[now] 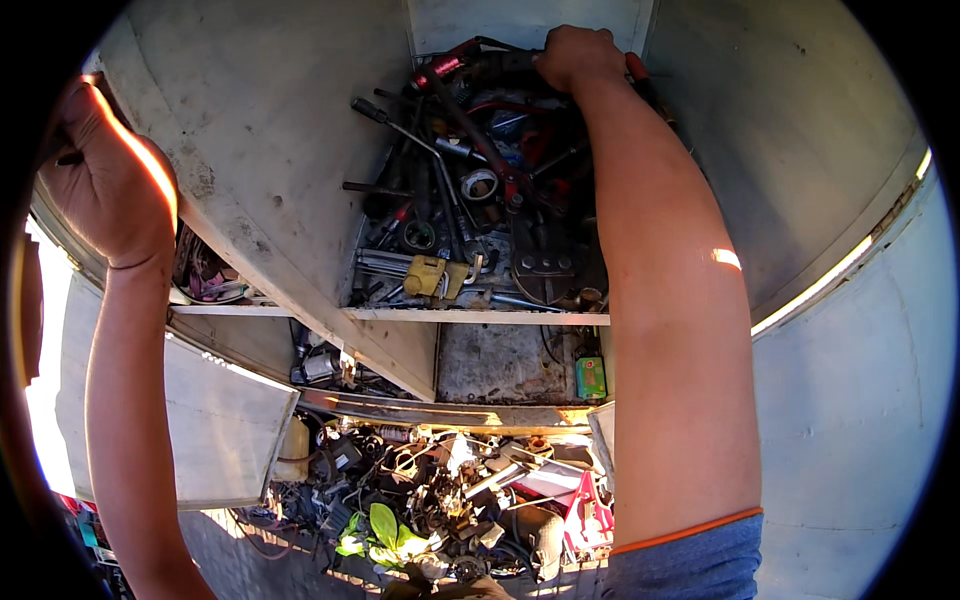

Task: The person selects a wrench from a storage cabinet and then uses it to tighten or adjust the mirror on a scooter.

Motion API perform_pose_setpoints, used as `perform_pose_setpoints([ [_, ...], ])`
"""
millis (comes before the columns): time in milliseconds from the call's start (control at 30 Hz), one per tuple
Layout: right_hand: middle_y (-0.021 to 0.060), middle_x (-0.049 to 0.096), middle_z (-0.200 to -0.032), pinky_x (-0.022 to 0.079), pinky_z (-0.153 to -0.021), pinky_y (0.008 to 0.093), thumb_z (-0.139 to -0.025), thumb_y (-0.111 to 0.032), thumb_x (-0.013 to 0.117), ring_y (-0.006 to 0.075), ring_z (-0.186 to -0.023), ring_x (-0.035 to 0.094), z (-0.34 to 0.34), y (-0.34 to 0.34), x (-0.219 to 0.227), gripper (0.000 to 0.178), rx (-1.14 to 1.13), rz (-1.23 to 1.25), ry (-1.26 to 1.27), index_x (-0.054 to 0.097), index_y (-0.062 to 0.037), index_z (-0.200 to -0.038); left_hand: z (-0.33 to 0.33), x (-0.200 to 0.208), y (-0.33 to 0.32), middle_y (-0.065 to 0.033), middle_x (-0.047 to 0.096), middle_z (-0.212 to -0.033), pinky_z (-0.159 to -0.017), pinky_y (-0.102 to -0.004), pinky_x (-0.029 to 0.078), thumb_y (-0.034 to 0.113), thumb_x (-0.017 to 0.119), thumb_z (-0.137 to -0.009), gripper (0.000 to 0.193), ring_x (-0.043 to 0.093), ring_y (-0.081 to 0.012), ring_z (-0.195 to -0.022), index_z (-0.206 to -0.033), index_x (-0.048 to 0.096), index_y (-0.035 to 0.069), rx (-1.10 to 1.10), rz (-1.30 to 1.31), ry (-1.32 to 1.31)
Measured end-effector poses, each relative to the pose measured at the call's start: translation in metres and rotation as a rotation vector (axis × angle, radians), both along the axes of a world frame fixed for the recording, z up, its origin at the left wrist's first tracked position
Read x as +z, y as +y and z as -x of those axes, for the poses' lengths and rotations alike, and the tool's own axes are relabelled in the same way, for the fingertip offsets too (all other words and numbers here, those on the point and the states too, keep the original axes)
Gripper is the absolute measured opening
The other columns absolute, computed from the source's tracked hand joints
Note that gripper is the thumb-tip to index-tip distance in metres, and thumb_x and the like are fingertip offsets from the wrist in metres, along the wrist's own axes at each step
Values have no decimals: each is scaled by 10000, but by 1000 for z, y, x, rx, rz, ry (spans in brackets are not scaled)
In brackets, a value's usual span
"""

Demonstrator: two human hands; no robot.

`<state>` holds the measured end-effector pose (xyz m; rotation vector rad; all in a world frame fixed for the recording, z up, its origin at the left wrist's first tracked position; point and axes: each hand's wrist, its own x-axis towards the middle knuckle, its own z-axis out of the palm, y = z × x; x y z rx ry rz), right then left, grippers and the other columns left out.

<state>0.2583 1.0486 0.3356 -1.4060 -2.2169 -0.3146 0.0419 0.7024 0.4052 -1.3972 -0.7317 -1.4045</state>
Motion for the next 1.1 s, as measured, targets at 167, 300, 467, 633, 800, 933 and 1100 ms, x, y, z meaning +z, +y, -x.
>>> perform_pose_setpoints([
  [167, 149, 698, -1325, 539, -1035, 522, -952, -450, 688, 410, -1306, 572, -2, -12, -1, 452, -17, -32, -10, 730, -148, -1286, 5, -1, 2, 9, 619, -836, -746, -203, 405, 251, 540, -1122, 357, 539, -63, -784, -921, 638, -27, 91, -1, 76],
  [300, 133, 713, -1297, 552, -1016, 509, -942, -421, 702, 400, -1309, 562, -1, 16, -7, 426, 41, -104, -32, 747, -128, -1248, 16, 11, -13, -9, 658, -882, -776, -241, 442, 262, 560, -1109, 319, 573, -98, -812, -966, 672, -1, 180, 50, 54],
  [467, 111, 732, -1259, 567, -988, 476, -931, -376, 713, 369, -1337, 529, 3, 3, -10, 381, 55, -90, -12, 771, -118, -1205, 35, 2, -20, -28, 712, -1002, -838, -236, 474, 245, 572, -1107, 300, 611, -94, -903, -1079, 713, -18, 252, 50, -86],
  [633, 101, 737, -1254, 575, -968, 464, -935, -295, 686, 352, -1351, 517, -1, 8, -6, 337, 44, -77, 1, 774, -119, -1209, 17, -10, -13, -114, 713, -1312, -964, -219, 487, 247, 529, -1124, 416, 667, -130, -1123, -1373, 626, -71, 422, 40, -197],
  [800, 91, 738, -1255, 578, -962, 463, -932, -237, 666, 354, -1352, 514, 4, 14, -7, 315, 65, -113, 8, 782, -132, -1206, 39, -17, -25, -69, 537, -1414, -1051, -205, 383, 204, 360, -1163, 376, 540, -116, -1242, -1458, 426, -20, 529, 216, -226],
  [933, 84, 741, -1255, 581, -961, 466, -935, -224, 663, 350, -1348, 518, 9, 15, -6, 302, 75, -151, -8, 790, -149, -1199, 59, -16, -35, 1, 596, -893, -805, -242, 408, 323, 447, -1146, 327, 564, -86, -831, -1005, 605, 74, 167, 279, -224],
  [1100, 128, 690, -1325, 552, -1000, 489, -911, -353, 722, 368, -1364, 508, 15, 26, -13, 488, 77, -163, -109, 652, -184, -1363, 66, -17, -29, -5, 592, -966, -828, -207, 408, 219, 416, -1145, 245, 549, -70, -884, -1146, 576, 33, 262, 255, -219],
])
